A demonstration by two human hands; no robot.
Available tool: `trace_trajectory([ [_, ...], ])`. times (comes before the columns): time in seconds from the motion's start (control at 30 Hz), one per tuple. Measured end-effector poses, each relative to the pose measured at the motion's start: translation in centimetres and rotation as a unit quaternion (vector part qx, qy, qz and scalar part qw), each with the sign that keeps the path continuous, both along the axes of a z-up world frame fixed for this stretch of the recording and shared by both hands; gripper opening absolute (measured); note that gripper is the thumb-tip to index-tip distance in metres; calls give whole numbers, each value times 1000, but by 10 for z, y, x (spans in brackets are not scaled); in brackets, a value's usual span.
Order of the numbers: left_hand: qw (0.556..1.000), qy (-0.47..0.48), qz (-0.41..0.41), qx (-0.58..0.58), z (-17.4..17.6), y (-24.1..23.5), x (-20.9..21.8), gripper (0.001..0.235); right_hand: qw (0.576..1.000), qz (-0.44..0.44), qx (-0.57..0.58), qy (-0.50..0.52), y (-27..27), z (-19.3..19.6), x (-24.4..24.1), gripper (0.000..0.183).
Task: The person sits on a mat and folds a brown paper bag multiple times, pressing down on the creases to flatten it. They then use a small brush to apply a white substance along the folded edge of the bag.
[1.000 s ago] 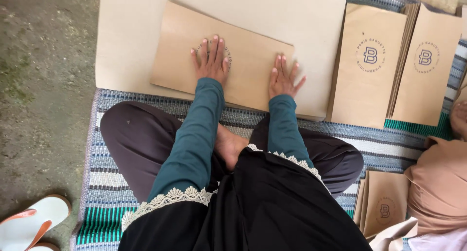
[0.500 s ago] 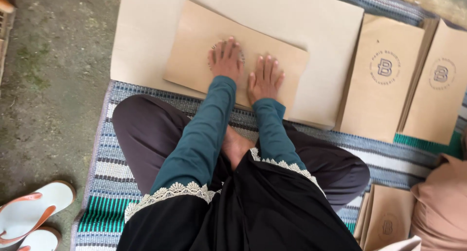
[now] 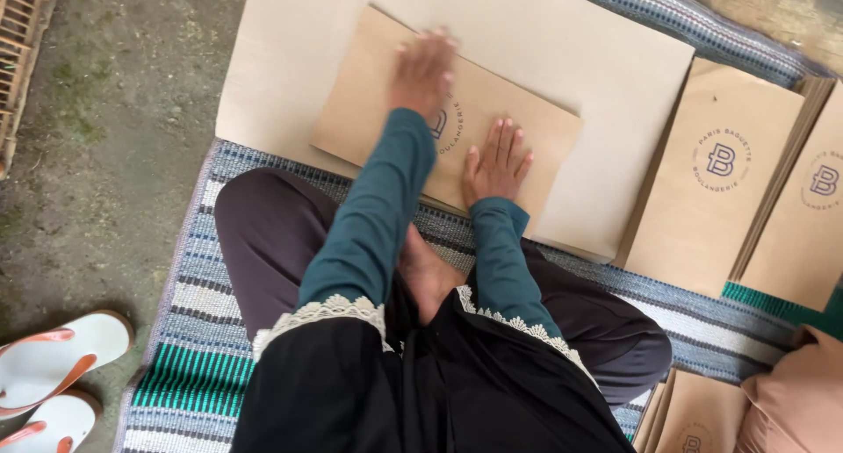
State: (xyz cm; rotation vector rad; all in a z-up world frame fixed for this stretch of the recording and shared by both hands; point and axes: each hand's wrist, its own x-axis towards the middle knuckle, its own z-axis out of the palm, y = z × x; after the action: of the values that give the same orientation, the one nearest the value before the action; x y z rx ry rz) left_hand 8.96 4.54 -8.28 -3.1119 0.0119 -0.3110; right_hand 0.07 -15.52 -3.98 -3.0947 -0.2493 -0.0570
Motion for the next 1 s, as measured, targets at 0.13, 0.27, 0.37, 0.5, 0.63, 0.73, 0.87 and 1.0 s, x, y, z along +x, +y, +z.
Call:
trace_trajectory([
  [0.13, 988, 81, 125, -51, 52, 61, -27, 58, 1000, 0, 4, -9, 1, 2, -3, 70],
  [0.27, 950, 132, 244, -144, 71, 78, -61, 57, 999, -9, -5, -33, 3, -1, -4, 73],
  [0.37, 951, 122, 263, -109, 72, 63, -79, 64, 999, -9, 6, -36, 4, -2, -5, 71],
  [0.5, 963, -10, 235, 128, 31, -23, -104, 86, 998, 19, 10, -62, -1, -9, -3, 70],
  [0.63, 998, -34, 48, 8, 21, -72, -128, 71, 999, 24, 15, -21, -4, -10, 0, 68],
  [0.73, 999, -10, 19, -43, 9, -64, -130, 63, 1000, 22, 20, -8, -8, -8, -3, 67],
  [0.87, 995, -44, 86, 29, -20, -16, -112, 68, 996, 26, 65, 48, -7, 12, -3, 67],
  [1.0, 982, 67, 170, 43, 27, 33, -116, 71, 997, 27, 55, 57, -19, 14, -3, 66],
])
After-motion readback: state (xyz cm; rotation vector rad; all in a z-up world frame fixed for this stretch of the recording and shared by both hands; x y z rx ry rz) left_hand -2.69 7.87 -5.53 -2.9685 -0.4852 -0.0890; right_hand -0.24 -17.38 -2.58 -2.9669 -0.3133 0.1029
